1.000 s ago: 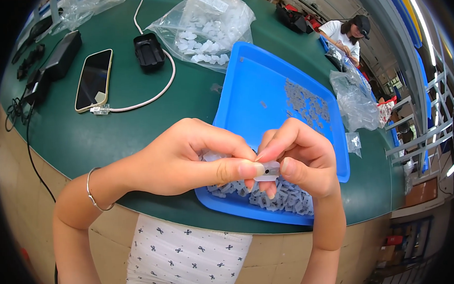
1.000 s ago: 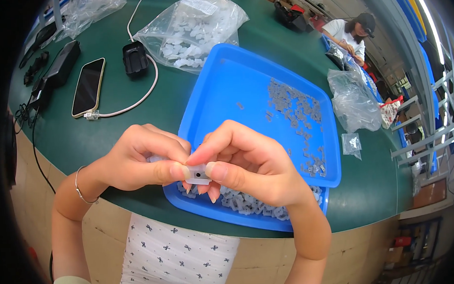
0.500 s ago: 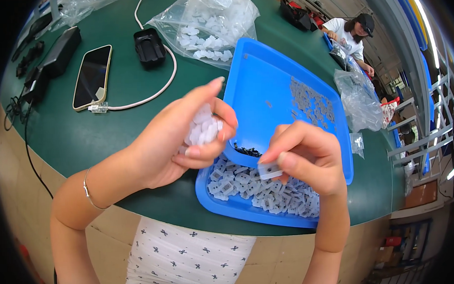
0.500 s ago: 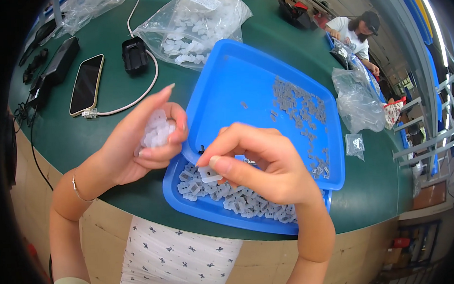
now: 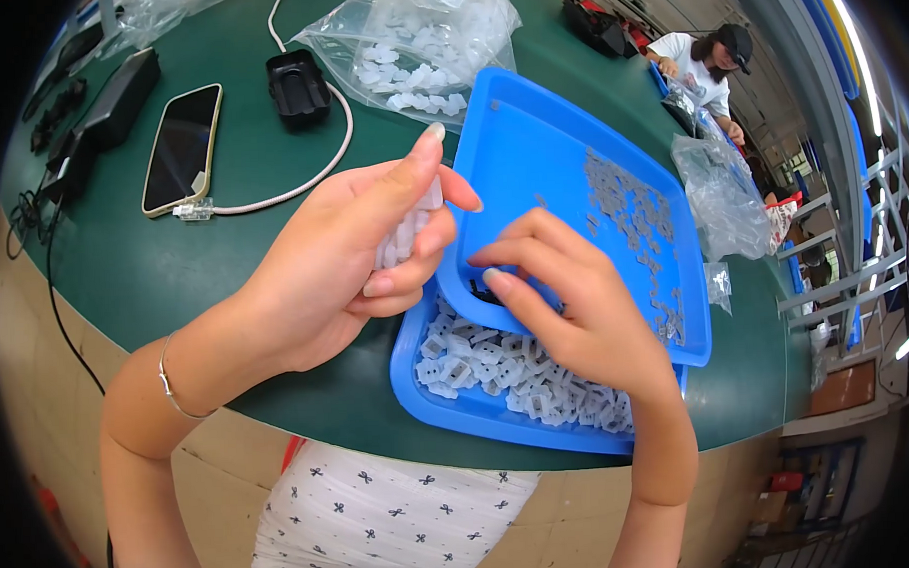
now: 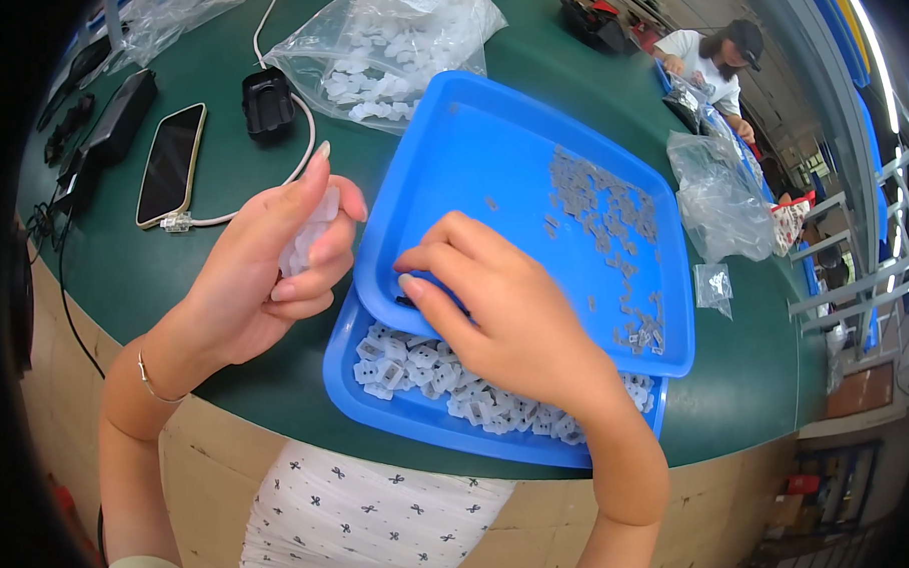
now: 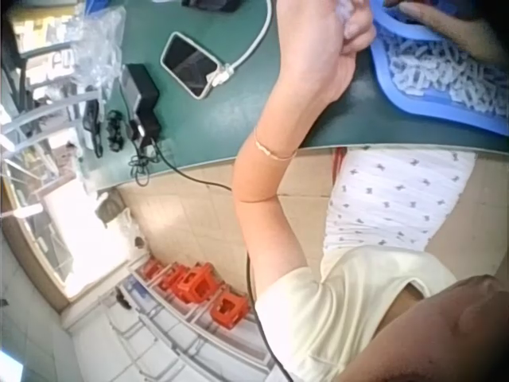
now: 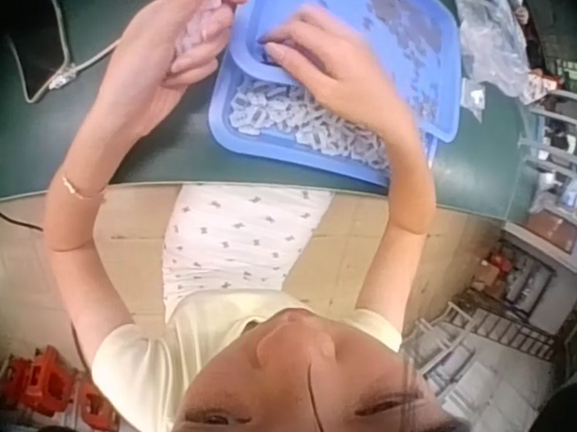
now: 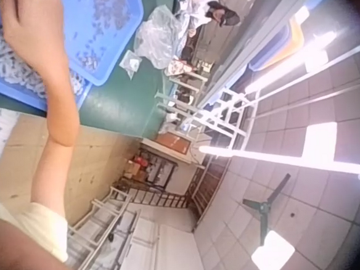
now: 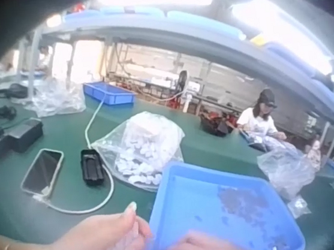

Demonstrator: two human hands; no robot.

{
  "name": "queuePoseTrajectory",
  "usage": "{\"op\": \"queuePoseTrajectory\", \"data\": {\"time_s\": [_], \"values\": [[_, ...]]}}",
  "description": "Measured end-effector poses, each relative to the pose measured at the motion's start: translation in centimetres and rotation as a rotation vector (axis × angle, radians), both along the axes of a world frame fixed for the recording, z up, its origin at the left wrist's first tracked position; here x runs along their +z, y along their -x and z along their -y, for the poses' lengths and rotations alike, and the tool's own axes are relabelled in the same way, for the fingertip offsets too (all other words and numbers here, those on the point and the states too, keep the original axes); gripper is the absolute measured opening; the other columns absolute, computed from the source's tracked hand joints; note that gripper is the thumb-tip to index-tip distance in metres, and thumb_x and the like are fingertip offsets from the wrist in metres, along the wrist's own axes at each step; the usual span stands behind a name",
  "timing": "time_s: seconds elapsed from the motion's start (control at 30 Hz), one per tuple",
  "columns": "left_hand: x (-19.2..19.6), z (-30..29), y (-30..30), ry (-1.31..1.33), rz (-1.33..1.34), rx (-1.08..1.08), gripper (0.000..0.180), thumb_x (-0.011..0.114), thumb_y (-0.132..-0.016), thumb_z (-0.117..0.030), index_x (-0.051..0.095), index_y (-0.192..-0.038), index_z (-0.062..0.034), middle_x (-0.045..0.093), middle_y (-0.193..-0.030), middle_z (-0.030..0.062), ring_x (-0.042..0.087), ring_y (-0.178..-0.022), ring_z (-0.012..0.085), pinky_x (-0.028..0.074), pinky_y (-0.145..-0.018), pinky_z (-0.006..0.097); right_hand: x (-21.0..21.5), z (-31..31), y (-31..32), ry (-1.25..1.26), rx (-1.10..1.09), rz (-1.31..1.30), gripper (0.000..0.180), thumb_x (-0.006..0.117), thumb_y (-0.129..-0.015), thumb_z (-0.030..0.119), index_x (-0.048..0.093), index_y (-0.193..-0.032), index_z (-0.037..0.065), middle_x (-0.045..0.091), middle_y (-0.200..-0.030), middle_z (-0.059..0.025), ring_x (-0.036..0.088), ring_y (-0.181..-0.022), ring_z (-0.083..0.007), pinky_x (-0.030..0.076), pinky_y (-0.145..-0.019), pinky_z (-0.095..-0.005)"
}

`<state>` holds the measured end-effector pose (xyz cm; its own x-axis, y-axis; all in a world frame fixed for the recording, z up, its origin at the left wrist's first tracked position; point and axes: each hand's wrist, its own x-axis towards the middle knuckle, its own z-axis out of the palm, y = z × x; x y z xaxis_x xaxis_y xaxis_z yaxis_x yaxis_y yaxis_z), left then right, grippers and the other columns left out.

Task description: The person inserts small metal components into plastic housings by hand on a workbench.

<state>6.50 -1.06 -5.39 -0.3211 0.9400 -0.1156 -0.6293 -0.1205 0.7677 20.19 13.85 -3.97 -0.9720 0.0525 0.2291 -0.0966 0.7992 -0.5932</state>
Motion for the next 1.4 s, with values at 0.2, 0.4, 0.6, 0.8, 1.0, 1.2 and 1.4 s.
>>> {"op": "queuePoseTrajectory", "data": {"time_s": [0.2, 0.4, 0.6, 0.8, 1.0, 1.2, 1.4], "values": [[-0.4, -0.1, 0.1, -0.031, -0.087, 0.003, 0.037, 0.039, -0.095, -0.032, 0.052, -0.110, 0.0002, 0.040, -0.066, -0.0032, 0.027, -0.043, 0.0010, 0.019, -0.035, 0.015, -0.3, 0.3, -0.2, -0.041, 0.057, 0.123, 0.014, 0.056, -0.085, 0.016, 0.057, -0.086, 0.001, 0.053, -0.084, -0.0110, 0.053, -0.081, -0.0283, 0.043, -0.072, -0.0355], [0.0, -0.1, -0.3, -0.008, -0.117, 0.054, 0.032, 0.045, -0.092, -0.021, 0.052, -0.114, 0.0018, 0.045, -0.070, -0.0017, 0.028, -0.043, 0.0010, 0.020, -0.036, 0.016, 0.6, -0.3, -0.4, 0.086, 0.016, 0.177, 0.013, 0.057, -0.084, 0.013, 0.055, -0.082, 0.000, 0.054, -0.077, -0.0111, 0.054, -0.071, -0.0258, 0.043, -0.064, -0.0325], [0.0, 0.0, -0.4, 0.006, -0.215, -0.068, 0.029, 0.047, -0.090, -0.017, 0.052, -0.113, 0.0015, 0.049, -0.073, 0.0013, 0.031, -0.043, 0.0015, 0.022, -0.039, 0.017, 0.6, -0.7, -0.4, 0.182, -0.001, 0.242, 0.009, 0.060, -0.082, 0.009, 0.057, -0.081, 0.000, 0.055, -0.077, -0.0048, 0.052, -0.068, -0.0128, 0.043, -0.063, -0.0251], [-0.2, -0.2, -1.1, 0.014, -0.190, -0.019, 0.029, 0.049, -0.090, -0.018, 0.052, -0.111, 0.0003, 0.054, -0.077, 0.0042, 0.034, -0.045, 0.0019, 0.022, -0.039, 0.017, 0.4, -1.4, -0.5, 0.288, 0.006, 0.248, 0.008, 0.060, -0.082, 0.008, 0.057, -0.085, 0.000, 0.057, -0.079, -0.0066, 0.053, -0.068, -0.0135, 0.044, -0.063, -0.0262], [-0.4, -0.3, -1.0, 0.041, -0.219, 0.093, 0.028, 0.050, -0.090, -0.019, 0.052, -0.113, -0.0016, 0.056, -0.079, 0.0040, 0.035, -0.046, 0.0014, 0.022, -0.038, 0.015, 0.4, -2.1, -0.4, 0.334, 0.111, 0.287, 0.008, 0.058, -0.084, 0.007, 0.060, -0.088, 0.001, 0.058, -0.082, -0.0052, 0.053, -0.073, -0.0124, 0.044, -0.067, -0.0253], [-0.3, -0.3, -0.8, 0.009, -0.200, 0.042, 0.032, 0.049, -0.091, -0.018, 0.050, -0.119, -0.0016, 0.051, -0.075, -0.0011, 0.033, -0.047, -0.0002, 0.021, -0.039, 0.014, -0.2, -1.4, -0.2, 0.293, 0.028, 0.218, 0.012, 0.057, -0.086, 0.011, 0.061, -0.091, 0.001, 0.056, -0.084, -0.0065, 0.053, -0.073, -0.0156, 0.043, -0.068, -0.0273], [-0.4, -0.2, -0.8, 0.020, -0.199, -0.005, 0.035, 0.047, -0.091, -0.016, 0.048, -0.122, -0.0011, 0.048, -0.074, -0.0026, 0.033, -0.049, -0.0004, 0.021, -0.040, 0.014, 0.2, -1.2, -0.3, 0.199, 0.123, 0.217, 0.015, 0.059, -0.084, 0.015, 0.060, -0.087, 0.000, 0.056, -0.080, -0.0086, 0.055, -0.074, -0.0203, 0.044, -0.066, -0.0296]]}}
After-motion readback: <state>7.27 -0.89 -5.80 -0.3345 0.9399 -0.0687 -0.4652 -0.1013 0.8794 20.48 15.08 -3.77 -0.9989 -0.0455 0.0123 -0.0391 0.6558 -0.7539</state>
